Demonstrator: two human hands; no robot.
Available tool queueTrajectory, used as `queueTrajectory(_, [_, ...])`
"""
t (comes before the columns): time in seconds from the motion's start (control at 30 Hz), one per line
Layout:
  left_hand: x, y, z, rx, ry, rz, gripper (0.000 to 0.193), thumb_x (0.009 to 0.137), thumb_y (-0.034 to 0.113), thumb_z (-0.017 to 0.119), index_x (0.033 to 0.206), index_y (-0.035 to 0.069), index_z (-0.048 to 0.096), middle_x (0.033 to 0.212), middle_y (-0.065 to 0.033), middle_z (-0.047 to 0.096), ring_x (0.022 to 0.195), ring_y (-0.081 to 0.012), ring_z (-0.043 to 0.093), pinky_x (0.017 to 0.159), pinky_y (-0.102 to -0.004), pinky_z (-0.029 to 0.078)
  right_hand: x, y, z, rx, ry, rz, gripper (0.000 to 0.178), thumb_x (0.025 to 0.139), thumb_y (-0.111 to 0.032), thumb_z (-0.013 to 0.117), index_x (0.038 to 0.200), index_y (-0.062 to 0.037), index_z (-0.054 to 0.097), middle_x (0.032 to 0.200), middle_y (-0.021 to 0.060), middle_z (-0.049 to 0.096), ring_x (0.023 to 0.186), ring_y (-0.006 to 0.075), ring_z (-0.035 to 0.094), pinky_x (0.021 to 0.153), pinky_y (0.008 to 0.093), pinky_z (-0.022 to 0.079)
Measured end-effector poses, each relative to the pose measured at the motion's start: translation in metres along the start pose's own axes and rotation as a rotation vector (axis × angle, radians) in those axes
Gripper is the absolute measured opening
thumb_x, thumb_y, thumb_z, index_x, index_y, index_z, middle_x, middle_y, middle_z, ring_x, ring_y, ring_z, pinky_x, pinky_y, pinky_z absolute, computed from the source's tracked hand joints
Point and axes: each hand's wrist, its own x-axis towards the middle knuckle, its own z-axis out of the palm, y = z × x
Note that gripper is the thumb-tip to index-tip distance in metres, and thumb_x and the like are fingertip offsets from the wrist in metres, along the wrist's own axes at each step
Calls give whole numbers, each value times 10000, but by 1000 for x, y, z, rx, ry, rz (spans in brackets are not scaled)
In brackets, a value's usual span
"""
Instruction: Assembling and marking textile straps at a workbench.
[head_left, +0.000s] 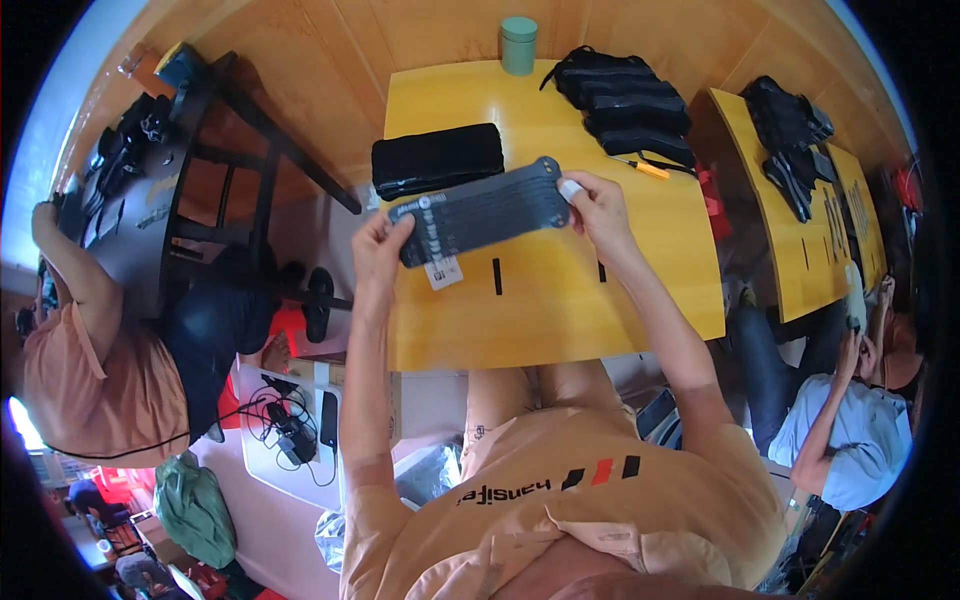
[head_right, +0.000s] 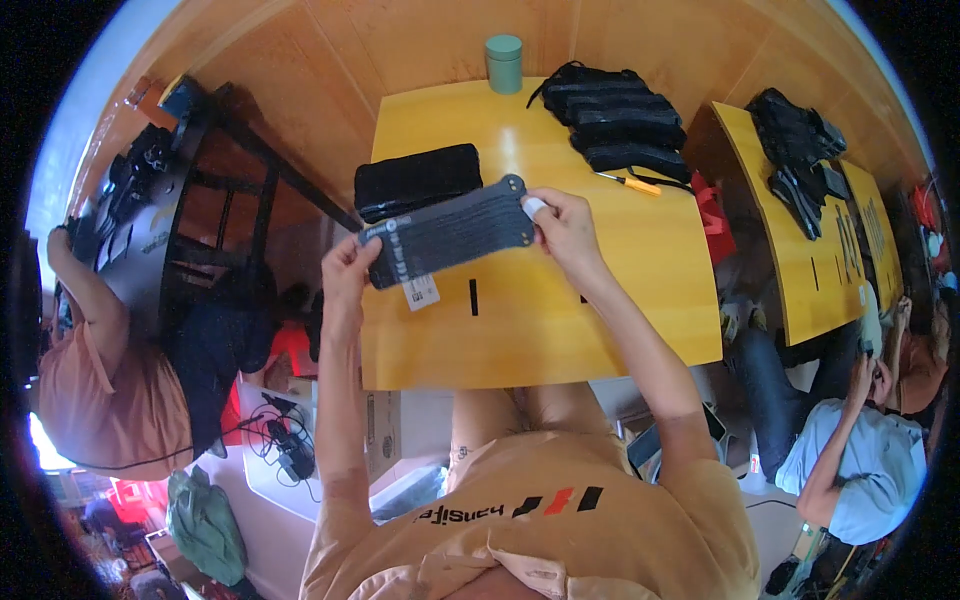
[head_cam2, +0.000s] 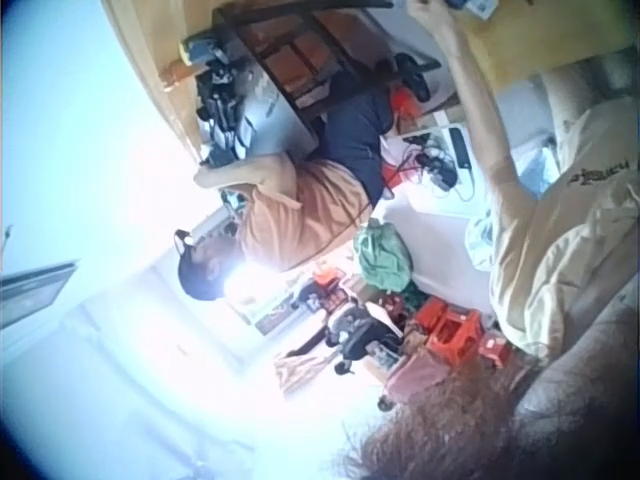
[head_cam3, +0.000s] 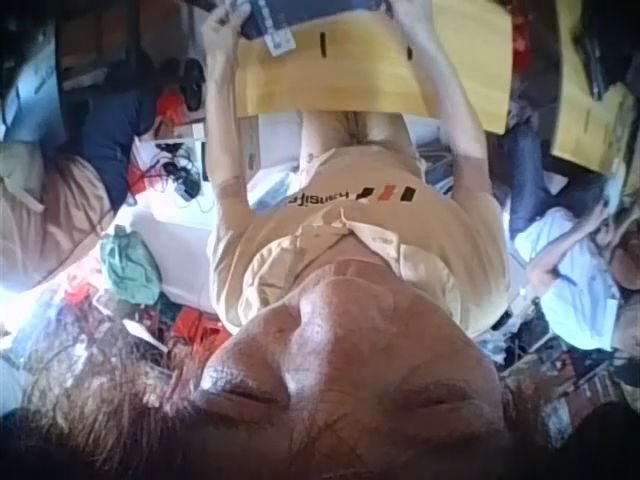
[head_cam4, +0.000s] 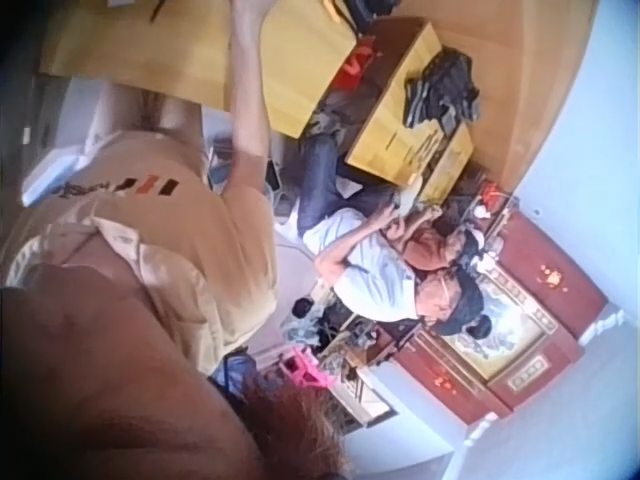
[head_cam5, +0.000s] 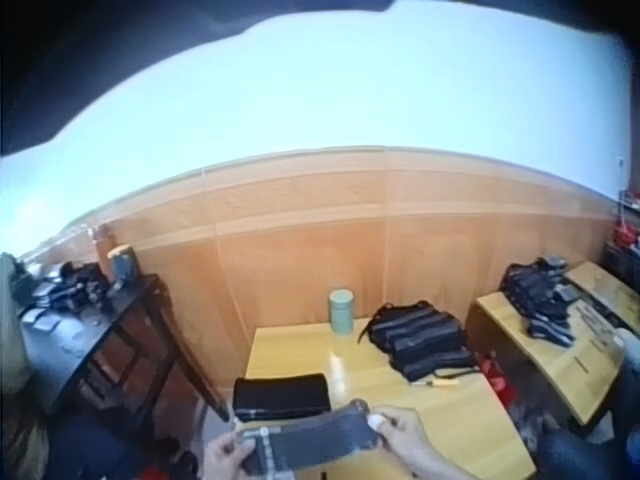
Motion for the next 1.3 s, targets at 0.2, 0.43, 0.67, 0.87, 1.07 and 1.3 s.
queueTrajectory(0.2, [91, 16, -5, 391, 208, 135, 177, 729, 152, 671, 802, 1, 615, 634, 2, 541, 589, -67, 466, 545, -219, 382, 83, 25, 39, 24, 36, -18, 151, 837, -101, 534, 915, 3, 611, 581, -3, 518, 429, 54, 459, 356, 188, 344])
queueTrajectory(0.43, [141, 16, -6, 694, 346, 137, 270, 685, 262, 692, 797, 26, 623, 677, -78, 590, 688, -248, 588, 641, -354, 444, 130, 40, 60, -99, 152, -22, 140, 813, -83, 543, 866, 21, 622, 541, 25, 518, 402, 92, 472, 358, 250, 358])
queueTrajectory(0.67, [148, 9, -1, 892, 392, 151, 333, 679, 253, 701, 951, 87, 604, 789, -91, 620, 797, -274, 598, 696, -385, 458, 134, 55, 63, -220, 183, -57, 140, 777, -79, 577, 879, 1, 628, 559, 48, 545, 445, 121, 508, 429, 273, 409])
queueTrajectory(0.87, [150, -10, 0, 872, 388, 232, 320, 700, 223, 692, 968, 84, 587, 806, -112, 598, 806, -281, 582, 706, -389, 451, 140, 76, 55, -343, 199, -142, 174, 753, -90, 600, 908, -13, 622, 570, 60, 543, 516, 141, 536, 510, 303, 438])
queueTrajectory(1.07, [144, -13, -7, 803, 447, 313, 289, 726, 249, 666, 951, 82, 592, 862, -123, 565, 833, -283, 561, 723, -388, 440, 126, 50, 58, -223, 160, -43, 222, 821, -154, 510, 979, -30, 605, 589, 54, 542, 496, 134, 522, 495, 290, 429])
queueTrajectory(1.3, [127, 11, 5, 1076, 533, 461, 255, 818, 246, 556, 936, 27, 611, 976, -149, 579, 887, -283, 552, 778, -365, 431, 114, 32, 57, -692, 358, -515, 246, 814, -171, 485, 999, -37, 577, 916, 162, 589, 901, 293, 551, 760, 352, 440])
